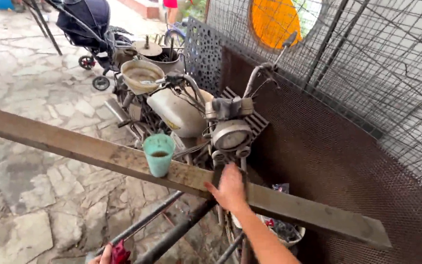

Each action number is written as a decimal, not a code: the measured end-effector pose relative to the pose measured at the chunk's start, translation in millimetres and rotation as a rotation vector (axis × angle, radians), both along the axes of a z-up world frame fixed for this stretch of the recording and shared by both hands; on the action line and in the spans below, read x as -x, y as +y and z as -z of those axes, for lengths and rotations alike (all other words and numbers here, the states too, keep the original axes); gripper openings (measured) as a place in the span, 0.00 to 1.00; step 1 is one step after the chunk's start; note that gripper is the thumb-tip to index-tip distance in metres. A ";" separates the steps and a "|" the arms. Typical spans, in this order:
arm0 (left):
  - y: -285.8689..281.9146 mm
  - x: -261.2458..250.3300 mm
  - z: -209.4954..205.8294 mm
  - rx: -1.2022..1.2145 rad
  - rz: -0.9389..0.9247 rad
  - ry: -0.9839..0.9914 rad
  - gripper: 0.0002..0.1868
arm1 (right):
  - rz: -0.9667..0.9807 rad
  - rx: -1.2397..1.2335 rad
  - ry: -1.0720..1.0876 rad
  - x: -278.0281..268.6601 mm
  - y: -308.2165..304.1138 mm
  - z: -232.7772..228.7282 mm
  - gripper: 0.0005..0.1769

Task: Sanding a metal beam with a manual sanding block and wiping it with a cloth in a workshop.

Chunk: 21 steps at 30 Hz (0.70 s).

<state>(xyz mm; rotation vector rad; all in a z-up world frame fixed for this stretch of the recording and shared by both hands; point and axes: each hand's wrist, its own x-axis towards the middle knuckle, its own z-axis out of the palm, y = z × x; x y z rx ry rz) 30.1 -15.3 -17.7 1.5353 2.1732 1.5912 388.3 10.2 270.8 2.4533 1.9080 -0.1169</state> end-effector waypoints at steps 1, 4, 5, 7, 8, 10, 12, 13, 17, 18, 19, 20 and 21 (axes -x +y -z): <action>0.9 13.4 -2.0 0.001 0.131 0.106 0.30 | -0.010 0.061 0.025 26.6 6.9 -16.7 0.66; 14.7 39.1 0.5 0.316 0.336 0.068 0.28 | -0.169 0.085 0.137 65.2 -6.5 -19.4 0.66; 22.9 50.1 1.4 0.629 0.411 -0.080 0.24 | -0.300 0.047 0.233 73.3 -17.0 -11.4 0.73; 16.2 30.8 -14.7 0.618 0.323 -0.410 0.18 | -0.347 -0.227 0.113 20.1 -11.6 52.9 0.69; 13.7 20.0 -21.0 0.583 0.223 -0.751 0.25 | -0.404 -0.502 -0.016 -5.8 -3.1 84.6 0.66; -10.1 10.4 -51.5 0.180 0.180 -0.215 0.23 | -0.256 -0.301 0.029 -4.3 30.6 49.6 0.69; -29.5 5.5 -65.8 -0.205 0.123 0.321 0.29 | -0.095 -0.088 0.068 7.2 50.9 43.3 0.72; -33.2 7.4 -66.0 -0.128 0.116 0.393 0.33 | -0.166 -0.100 -0.003 19.6 58.4 52.6 0.71; -29.3 3.5 -76.6 -0.176 0.077 0.386 0.30 | -0.359 -0.063 0.055 47.8 11.2 22.9 0.72; -29.1 4.4 -75.1 -0.176 0.074 0.389 0.30 | -0.362 -0.063 0.057 32.0 17.8 26.2 0.72; -29.2 5.3 -73.8 -0.173 0.082 0.411 0.31 | -0.271 -0.042 0.053 16.2 24.2 29.5 0.71; -27.7 5.1 -72.8 -0.174 0.084 0.432 0.32 | -0.185 -0.026 0.044 0.4 33.6 30.9 0.70; -27.0 6.0 -71.5 -0.177 0.074 0.432 0.32 | -0.194 -0.030 0.043 16.1 44.4 20.0 0.70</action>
